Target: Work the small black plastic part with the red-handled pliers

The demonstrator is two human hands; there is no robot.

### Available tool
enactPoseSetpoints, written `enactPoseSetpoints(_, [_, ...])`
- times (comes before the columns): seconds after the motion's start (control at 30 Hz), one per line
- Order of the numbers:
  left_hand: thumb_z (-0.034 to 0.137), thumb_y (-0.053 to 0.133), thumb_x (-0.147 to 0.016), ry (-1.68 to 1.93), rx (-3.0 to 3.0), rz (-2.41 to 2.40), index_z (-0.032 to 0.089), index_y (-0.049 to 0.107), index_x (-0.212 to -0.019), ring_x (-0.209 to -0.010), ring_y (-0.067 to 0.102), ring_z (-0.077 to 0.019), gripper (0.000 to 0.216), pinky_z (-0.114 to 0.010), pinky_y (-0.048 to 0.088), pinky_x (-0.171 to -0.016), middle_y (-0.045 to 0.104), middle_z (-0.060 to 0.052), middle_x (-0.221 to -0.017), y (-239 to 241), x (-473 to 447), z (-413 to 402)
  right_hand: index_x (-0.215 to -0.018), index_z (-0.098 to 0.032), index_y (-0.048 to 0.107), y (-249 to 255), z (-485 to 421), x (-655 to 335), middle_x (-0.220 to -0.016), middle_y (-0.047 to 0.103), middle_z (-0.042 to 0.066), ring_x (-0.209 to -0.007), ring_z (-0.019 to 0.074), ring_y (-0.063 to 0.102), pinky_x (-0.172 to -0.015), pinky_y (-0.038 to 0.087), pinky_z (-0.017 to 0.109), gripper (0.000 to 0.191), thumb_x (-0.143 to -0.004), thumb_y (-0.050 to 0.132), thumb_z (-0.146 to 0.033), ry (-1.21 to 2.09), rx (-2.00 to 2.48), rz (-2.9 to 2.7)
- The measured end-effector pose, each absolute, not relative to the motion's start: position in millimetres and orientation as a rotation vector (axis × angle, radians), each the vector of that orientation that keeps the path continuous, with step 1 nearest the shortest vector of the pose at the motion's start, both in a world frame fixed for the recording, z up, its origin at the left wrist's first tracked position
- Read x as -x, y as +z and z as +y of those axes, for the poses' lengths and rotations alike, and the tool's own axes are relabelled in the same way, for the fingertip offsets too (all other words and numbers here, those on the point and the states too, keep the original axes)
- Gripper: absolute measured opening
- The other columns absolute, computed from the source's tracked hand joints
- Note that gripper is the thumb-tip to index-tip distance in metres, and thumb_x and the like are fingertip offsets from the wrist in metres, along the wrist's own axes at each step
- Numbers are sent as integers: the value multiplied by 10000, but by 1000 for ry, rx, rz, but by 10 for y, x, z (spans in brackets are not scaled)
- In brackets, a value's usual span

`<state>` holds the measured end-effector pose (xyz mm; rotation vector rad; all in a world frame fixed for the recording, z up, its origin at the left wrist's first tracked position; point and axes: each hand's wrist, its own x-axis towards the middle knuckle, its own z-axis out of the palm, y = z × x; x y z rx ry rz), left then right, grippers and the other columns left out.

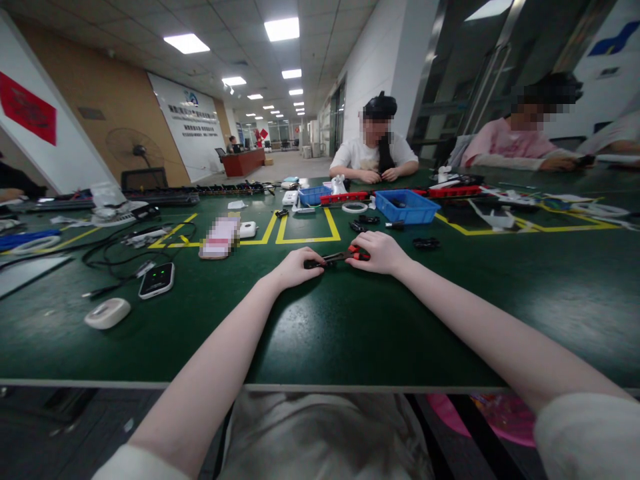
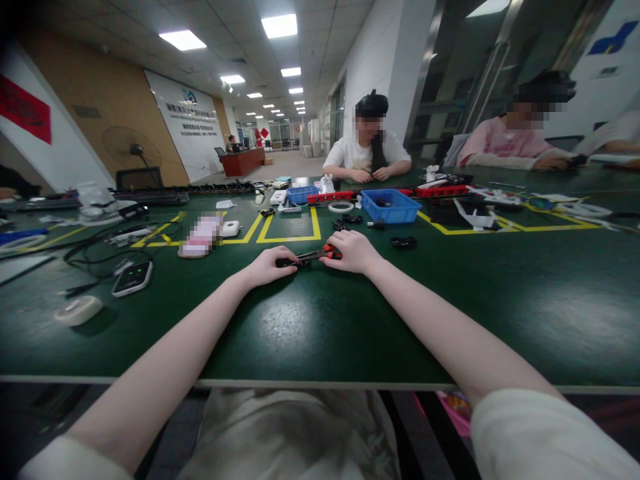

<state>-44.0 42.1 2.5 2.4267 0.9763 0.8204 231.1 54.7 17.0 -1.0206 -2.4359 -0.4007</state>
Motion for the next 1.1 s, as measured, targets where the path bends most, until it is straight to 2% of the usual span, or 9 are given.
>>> enactPoseSetpoints(0.23, [207, 673, -794, 815, -2409, 937, 199, 757, -927, -966, 664, -205, 158, -353, 496, -976, 695, -40, -989, 32, 449, 416, -925, -185, 660, 179, 536, -2307, -917, 685, 111, -862, 260, 622, -754, 415, 359, 358, -844, 583, -526, -409, 974, -2468])
enactPoseSetpoints(0.43, [199, 720, -756, 824, -2391, 935, 198, 771, -907, -969, 644, -204, 160, -364, 496, -976, 627, -56, -1012, 31, 469, 416, -927, -181, 656, 169, 541, -2302, -923, 680, 117, -861, 263, 612, -753, 406, 363, 362, -852, 569, -525, -433, 949, -2500])
enactPoseSetpoints(0.73, [327, 757, -758, 718, -2328, 1000, 223, 788, -953, -887, 641, -206, 224, -336, 532, -843, 626, -48, -931, 107, 521, 387, -922, -182, 657, 176, 524, -2288, -919, 680, 115, -866, 253, 609, -766, 408, 359, 390, -867, 536, -549, -466, 899, -2559])
enactPoseSetpoints(0.9, [360, 763, -748, 637, -2321, 982, 228, 793, -961, -870, 636, -206, 253, -322, 513, -819, 643, -41, -904, 153, 541, 386, -901, -179, 657, 180, 506, -2272, -880, 677, 114, -828, 246, 609, -733, 410, 350, 398, -871, 528, -554, -472, 897, -2577])
enactPoseSetpoints(1.1, [364, 755, -747, 547, -2299, 965, 233, 793, -986, -826, 629, -199, 276, -297, 493, -711, 652, -39, -901, 200, 563, 382, -869, -180, 654, 181, 497, -2254, -841, 668, 106, -781, 235, 605, -692, 405, 340, 397, -871, 524, -555, -467, 874, -2601])
